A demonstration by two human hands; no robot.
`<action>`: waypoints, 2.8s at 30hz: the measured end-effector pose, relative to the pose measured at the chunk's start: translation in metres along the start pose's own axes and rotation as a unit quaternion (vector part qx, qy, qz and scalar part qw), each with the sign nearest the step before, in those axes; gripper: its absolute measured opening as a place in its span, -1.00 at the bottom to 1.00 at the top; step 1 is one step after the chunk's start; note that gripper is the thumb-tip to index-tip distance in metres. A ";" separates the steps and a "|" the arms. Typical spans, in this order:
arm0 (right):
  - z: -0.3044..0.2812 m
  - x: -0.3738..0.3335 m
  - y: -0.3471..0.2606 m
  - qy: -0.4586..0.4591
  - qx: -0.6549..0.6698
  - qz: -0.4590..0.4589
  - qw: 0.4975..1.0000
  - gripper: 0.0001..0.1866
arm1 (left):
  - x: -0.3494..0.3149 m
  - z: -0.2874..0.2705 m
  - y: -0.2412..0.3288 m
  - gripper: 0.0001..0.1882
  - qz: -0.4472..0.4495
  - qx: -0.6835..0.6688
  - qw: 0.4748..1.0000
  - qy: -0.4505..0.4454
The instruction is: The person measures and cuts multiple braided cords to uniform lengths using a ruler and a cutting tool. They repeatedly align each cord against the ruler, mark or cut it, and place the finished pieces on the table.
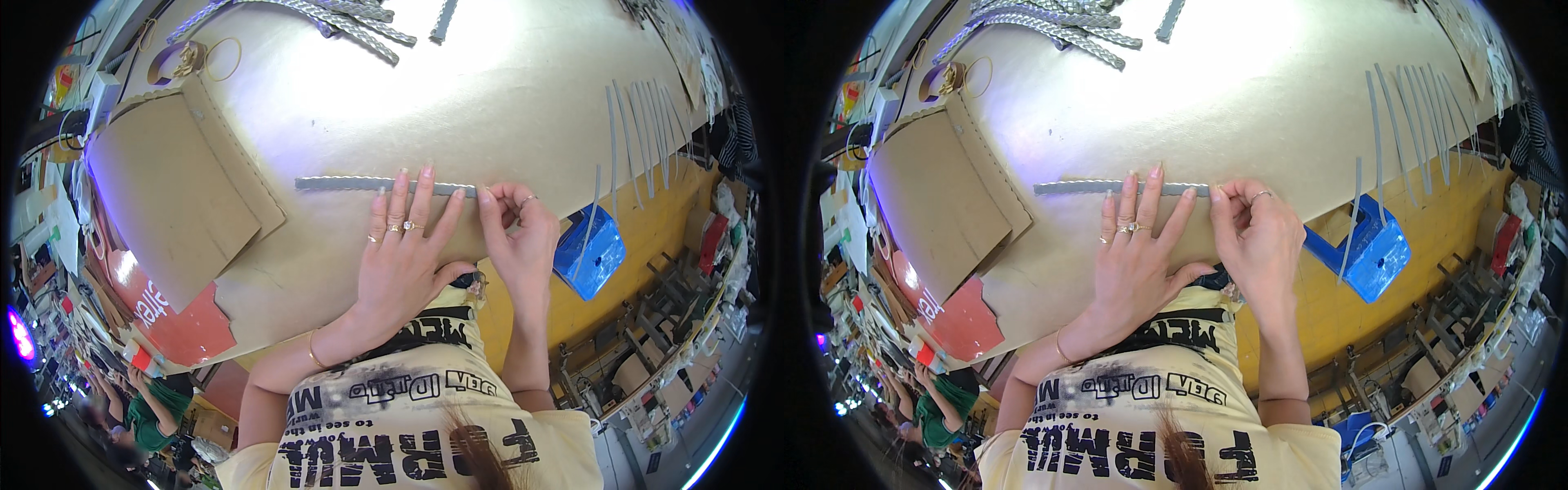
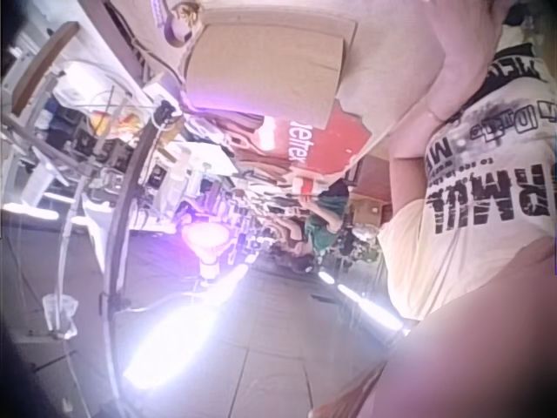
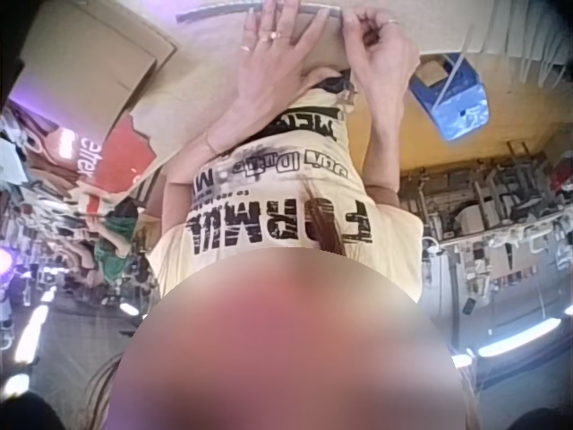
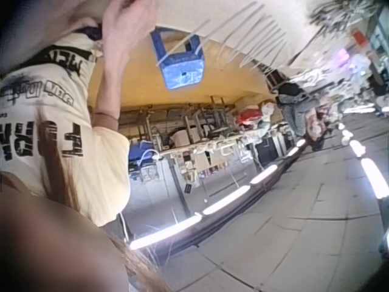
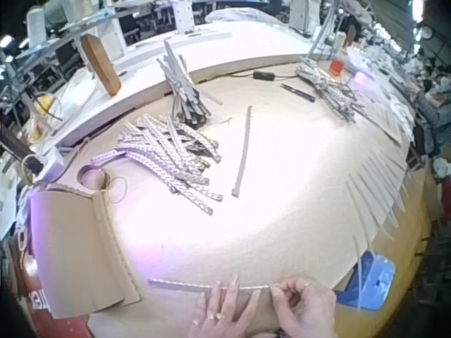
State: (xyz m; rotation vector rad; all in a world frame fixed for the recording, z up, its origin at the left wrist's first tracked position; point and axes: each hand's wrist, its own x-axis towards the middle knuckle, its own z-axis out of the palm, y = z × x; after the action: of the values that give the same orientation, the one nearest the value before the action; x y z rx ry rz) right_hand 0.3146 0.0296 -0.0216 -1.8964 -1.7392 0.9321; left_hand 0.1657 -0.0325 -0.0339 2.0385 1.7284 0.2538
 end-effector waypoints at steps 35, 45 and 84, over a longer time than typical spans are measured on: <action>0.002 -0.015 -0.008 0.043 0.013 0.018 0.999 -0.85 | 0.003 0.003 0.005 -0.07 0.005 0.027 1.000 -0.002; 0.006 -0.012 -0.011 0.055 0.020 0.044 0.997 -0.86 | 0.004 0.002 0.006 -0.08 0.004 0.033 0.999 -0.012; 0.021 -0.030 0.034 0.158 -0.182 -0.221 0.945 -0.48 | -0.027 -0.007 -0.049 0.09 -0.164 0.070 0.977 0.114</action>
State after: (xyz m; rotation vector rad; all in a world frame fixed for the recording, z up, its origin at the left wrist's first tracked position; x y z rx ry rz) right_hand 0.3237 -0.0081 -0.0537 -1.6247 -2.1015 0.1384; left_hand 0.1138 -0.0517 -0.0461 1.8355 2.2486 0.2733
